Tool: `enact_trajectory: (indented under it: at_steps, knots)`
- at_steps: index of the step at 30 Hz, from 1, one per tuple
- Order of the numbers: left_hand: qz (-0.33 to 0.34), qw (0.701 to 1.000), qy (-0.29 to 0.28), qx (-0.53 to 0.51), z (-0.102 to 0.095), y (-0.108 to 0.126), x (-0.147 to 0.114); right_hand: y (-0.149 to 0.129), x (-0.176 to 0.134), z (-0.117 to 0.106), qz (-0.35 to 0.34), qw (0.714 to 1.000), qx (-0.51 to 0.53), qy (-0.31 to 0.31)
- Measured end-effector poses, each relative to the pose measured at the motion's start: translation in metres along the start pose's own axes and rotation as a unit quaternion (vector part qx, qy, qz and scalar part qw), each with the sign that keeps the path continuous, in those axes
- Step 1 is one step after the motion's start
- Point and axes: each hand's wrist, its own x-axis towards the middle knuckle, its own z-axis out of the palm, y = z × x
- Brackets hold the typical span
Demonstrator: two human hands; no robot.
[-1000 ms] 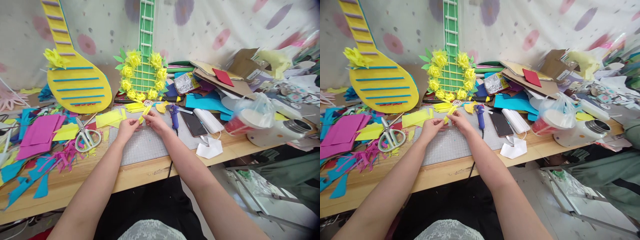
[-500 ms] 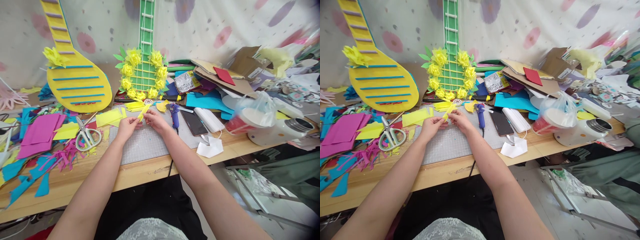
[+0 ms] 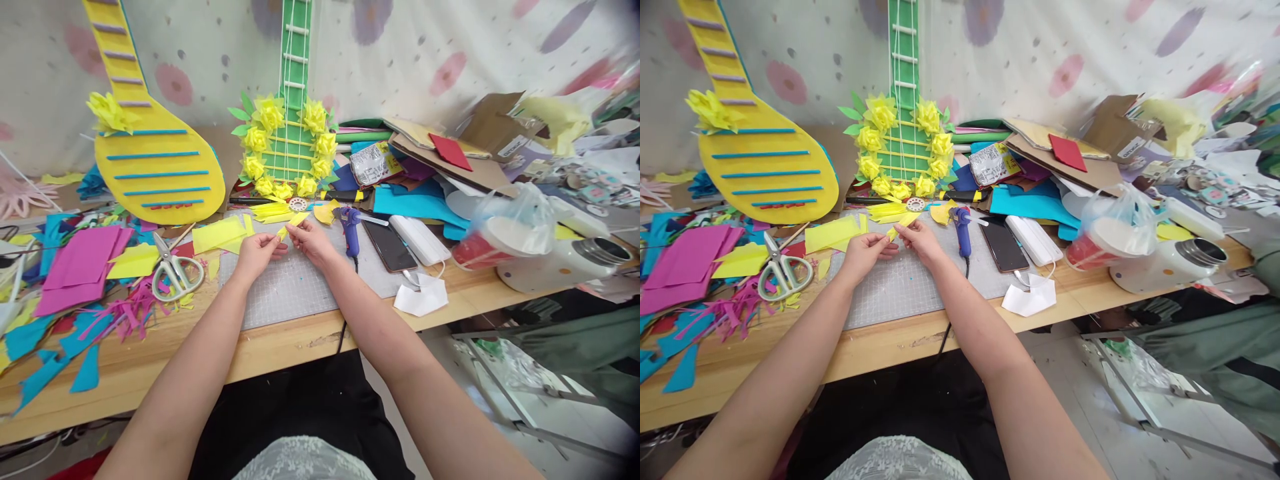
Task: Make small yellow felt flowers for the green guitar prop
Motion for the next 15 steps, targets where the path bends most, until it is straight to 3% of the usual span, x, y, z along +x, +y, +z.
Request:
enact_trajectory:
  at_steps: [6,15]
  knots:
    - [-0.014,0.999,-0.028,-0.025,-0.003,0.003,-0.003,0.001,0.002,0.0,-0.012,1.0,0.003,0.012]
    - [0.016,0.999,0.015,-0.048,0.01,0.003,-0.005,0.001,0.001,0.006,-0.015,0.998,0.007,0.054]
